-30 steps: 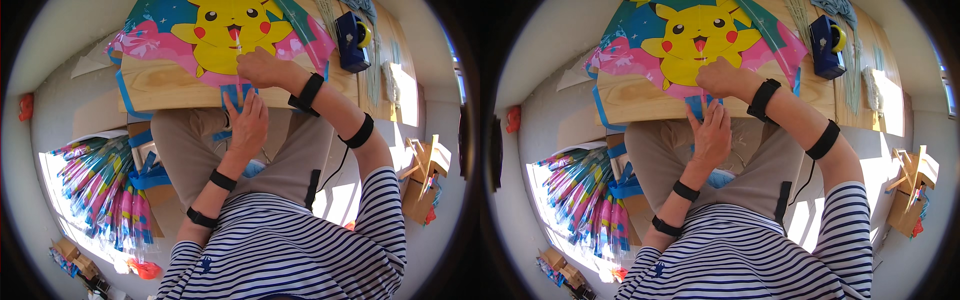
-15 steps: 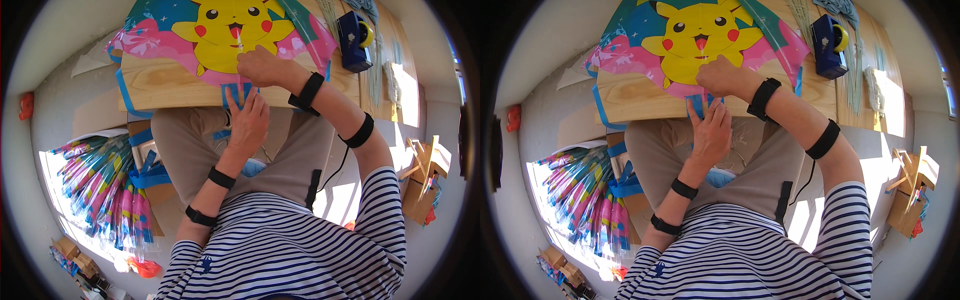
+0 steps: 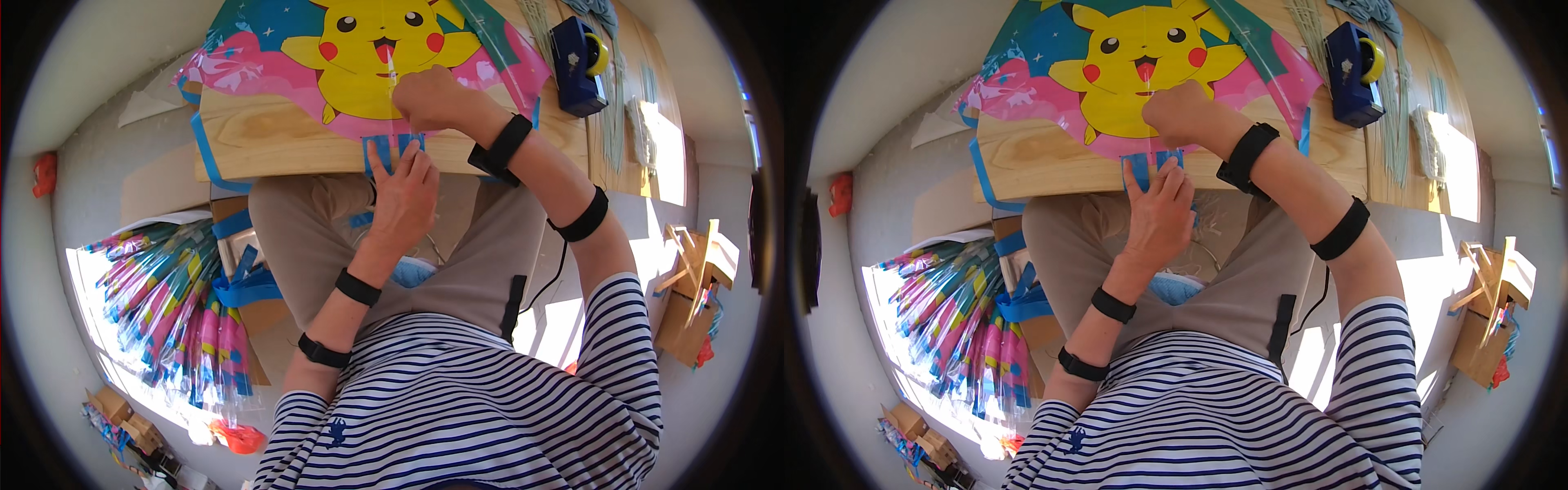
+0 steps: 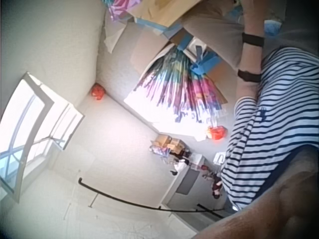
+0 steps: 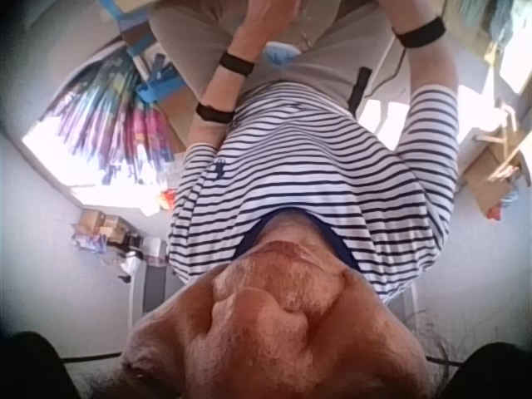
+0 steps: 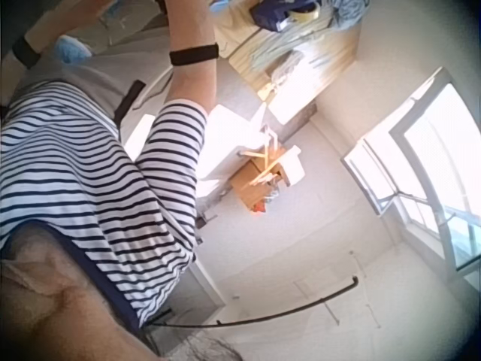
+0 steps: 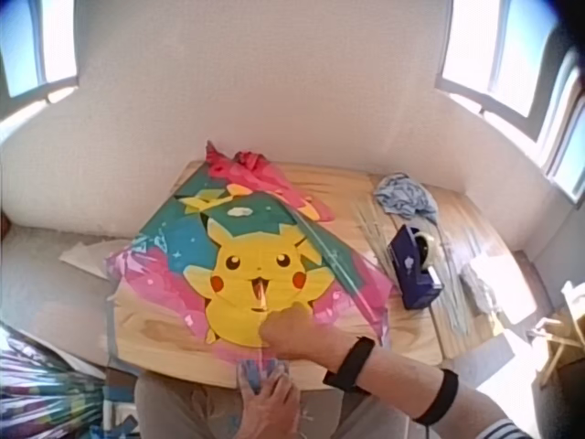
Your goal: Assembling plastic kites by applying tape and attaching structural blue strips.
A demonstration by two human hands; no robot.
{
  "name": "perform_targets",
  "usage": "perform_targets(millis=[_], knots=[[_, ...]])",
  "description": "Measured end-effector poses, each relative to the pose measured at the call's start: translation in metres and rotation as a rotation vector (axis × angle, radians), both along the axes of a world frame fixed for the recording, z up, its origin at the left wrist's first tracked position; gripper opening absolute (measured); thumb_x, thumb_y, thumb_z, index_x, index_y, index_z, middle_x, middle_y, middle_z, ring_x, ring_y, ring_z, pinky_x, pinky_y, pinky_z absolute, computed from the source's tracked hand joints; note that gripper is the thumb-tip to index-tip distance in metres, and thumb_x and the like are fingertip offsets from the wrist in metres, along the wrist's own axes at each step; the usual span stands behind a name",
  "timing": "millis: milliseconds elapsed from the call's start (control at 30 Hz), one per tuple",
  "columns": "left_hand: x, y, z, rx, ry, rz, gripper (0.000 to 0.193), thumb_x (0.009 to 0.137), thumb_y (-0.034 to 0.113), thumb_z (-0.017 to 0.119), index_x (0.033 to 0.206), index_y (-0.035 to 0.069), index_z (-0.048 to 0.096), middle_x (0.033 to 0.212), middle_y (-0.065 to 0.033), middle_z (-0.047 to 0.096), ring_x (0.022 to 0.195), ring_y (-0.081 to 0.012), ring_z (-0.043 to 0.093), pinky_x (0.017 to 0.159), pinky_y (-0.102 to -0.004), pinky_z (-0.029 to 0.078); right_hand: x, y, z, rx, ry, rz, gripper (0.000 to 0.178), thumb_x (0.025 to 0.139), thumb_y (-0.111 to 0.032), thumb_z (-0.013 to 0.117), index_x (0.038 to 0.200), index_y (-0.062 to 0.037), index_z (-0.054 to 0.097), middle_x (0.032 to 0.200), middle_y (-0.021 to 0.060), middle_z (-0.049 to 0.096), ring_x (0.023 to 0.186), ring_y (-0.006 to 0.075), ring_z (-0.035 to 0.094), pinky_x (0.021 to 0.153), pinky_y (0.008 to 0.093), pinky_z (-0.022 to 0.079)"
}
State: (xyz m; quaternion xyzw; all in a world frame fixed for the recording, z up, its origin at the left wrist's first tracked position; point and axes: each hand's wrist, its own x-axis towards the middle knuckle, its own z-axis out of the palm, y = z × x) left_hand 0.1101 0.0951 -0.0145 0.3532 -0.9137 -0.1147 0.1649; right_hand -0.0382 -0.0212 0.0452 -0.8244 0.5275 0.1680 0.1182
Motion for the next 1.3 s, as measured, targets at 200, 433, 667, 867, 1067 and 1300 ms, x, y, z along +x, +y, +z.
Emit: perform_targets(millis=[200, 433, 667, 867, 1067, 1300], knots=[[0.000, -0.001, -0.002, -0.017, 0.001, 0.003, 0.049, 0.073, 0.019, 0.074, 0.116, 0.002, 0.059, 0.123, -0.0110, 0.051, 0.133, -0.0273, 0.044, 0.109, -0.0744, 0.015, -0.019, 0.006, -0.001, -0.346, -0.377, -0.291, 0.006, 0.072, -0.008, 0.065, 0.077, -0.0044, 0.064, 0.081, 0.0134, 0.068, 0.077, 0.0359, 0.065, 0.066, 0.0458, 0.050], [-0.002, 0.001, 0.000, 0.015, 0.096, 0.006, 0.040, 0.072, 0.012, 0.072, 0.109, 0.001, 0.062, 0.117, -0.0103, 0.052, 0.131, -0.0283, 0.045, 0.107, -0.0776, 0.015, -0.016, 0.042, -0.056, -0.267, -0.515, -0.578, 0.012, 0.072, -0.016, 0.071, 0.078, -0.0060, 0.067, 0.081, 0.0120, 0.069, 0.081, 0.0346, 0.066, 0.067, 0.0437, 0.052], [-0.002, 0.001, -0.002, 0.019, 0.132, 0.023, 0.038, 0.070, 0.010, 0.070, 0.106, 0.000, 0.063, 0.116, -0.0114, 0.052, 0.131, -0.0293, 0.046, 0.106, -0.0782, 0.014, -0.007, 0.045, -0.067, -0.389, -0.546, -0.708, 0.012, 0.071, -0.017, 0.074, 0.078, -0.0077, 0.070, 0.079, 0.0114, 0.071, 0.079, 0.0331, 0.068, 0.067, 0.0434, 0.053], [0.000, 0.002, -0.003, 0.022, 0.126, 0.013, 0.043, 0.069, 0.012, 0.071, 0.110, 0.000, 0.062, 0.119, -0.0126, 0.052, 0.133, -0.0300, 0.044, 0.106, -0.0780, 0.014, -0.026, 0.045, -0.068, -0.417, -0.650, -0.795, 0.014, 0.071, -0.015, 0.075, 0.079, -0.0049, 0.070, 0.077, 0.0140, 0.070, 0.074, 0.0330, 0.068, 0.064, 0.0416, 0.052], [-0.001, 0.004, -0.002, 0.018, 0.119, 0.011, 0.043, 0.070, 0.011, 0.070, 0.111, 0.000, 0.061, 0.121, -0.0138, 0.051, 0.133, -0.0307, 0.044, 0.106, -0.0773, 0.015, -0.028, 0.054, -0.070, -0.334, -0.705, -0.722, 0.011, 0.071, -0.014, 0.070, 0.078, -0.0063, 0.070, 0.083, 0.0153, 0.070, 0.079, 0.0352, 0.067, 0.068, 0.0441, 0.053], [-0.001, 0.003, -0.001, 0.045, 0.111, 0.015, 0.043, 0.070, 0.010, 0.069, 0.110, 0.001, 0.061, 0.122, -0.0136, 0.051, 0.133, -0.0307, 0.044, 0.106, -0.0771, 0.015, -0.013, 0.042, -0.080, -0.472, -0.492, -0.892, 0.013, 0.070, -0.017, 0.073, 0.077, -0.0062, 0.069, 0.081, 0.0155, 0.070, 0.080, 0.0360, 0.067, 0.067, 0.0453, 0.053]])
